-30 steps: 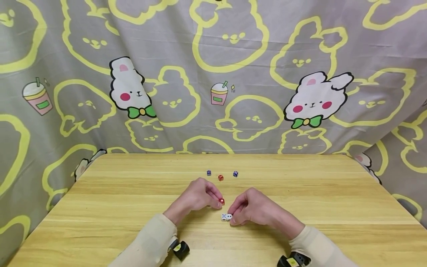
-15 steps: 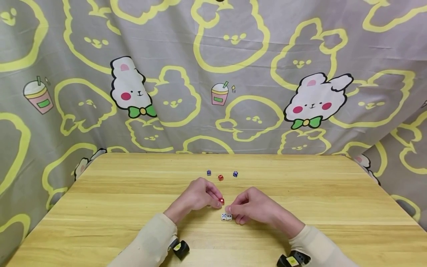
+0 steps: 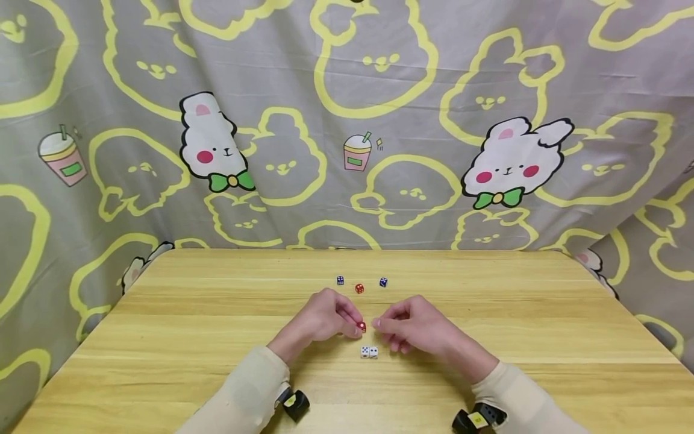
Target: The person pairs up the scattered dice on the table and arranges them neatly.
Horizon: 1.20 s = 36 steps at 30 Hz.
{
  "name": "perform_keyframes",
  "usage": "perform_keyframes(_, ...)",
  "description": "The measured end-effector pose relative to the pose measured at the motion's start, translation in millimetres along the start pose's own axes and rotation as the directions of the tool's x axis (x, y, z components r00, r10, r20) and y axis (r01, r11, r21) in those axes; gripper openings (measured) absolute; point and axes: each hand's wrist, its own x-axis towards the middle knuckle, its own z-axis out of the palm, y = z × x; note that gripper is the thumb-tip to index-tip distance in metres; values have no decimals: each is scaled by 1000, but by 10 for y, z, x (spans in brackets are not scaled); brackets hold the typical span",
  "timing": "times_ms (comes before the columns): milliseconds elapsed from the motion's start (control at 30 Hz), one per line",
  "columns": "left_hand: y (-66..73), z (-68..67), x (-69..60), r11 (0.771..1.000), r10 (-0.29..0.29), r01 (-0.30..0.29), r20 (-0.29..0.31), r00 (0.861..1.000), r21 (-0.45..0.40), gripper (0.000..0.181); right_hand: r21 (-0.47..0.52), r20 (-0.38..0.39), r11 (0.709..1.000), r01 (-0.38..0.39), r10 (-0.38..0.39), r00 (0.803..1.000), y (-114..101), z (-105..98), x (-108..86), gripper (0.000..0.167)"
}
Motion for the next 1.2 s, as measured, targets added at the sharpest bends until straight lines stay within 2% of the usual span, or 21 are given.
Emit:
perform_keyframes(200, 8, 16, 9, 1000, 0, 0, 4, 1000, 2, 15, -26, -134, 1000, 12, -15, 991, -30, -85, 57, 23)
perform_keyframes(367, 4, 18, 29, 1000, 1, -1, 5, 1000, 5, 15, -25, -240, 999, 29, -35, 970, -65, -116, 145, 19)
perform_keyframes(500, 1, 15, 38, 1000, -1, 1, 8, 1000, 5, 15, -26, -294, 999, 45, -51, 955, -96, -131, 231, 22)
perform_keyframes(700, 3, 9, 29, 1000, -3, 3, 7, 1000, 5, 15, -46, -328, 998, 52, -64, 942, -121, -142, 362, 23)
perform_keyframes(1200, 2, -12, 13, 1000, 10, -10, 14, 1000, 9, 15, -75, -349, 997, 30, -54, 936, -163, -77, 589, 16)
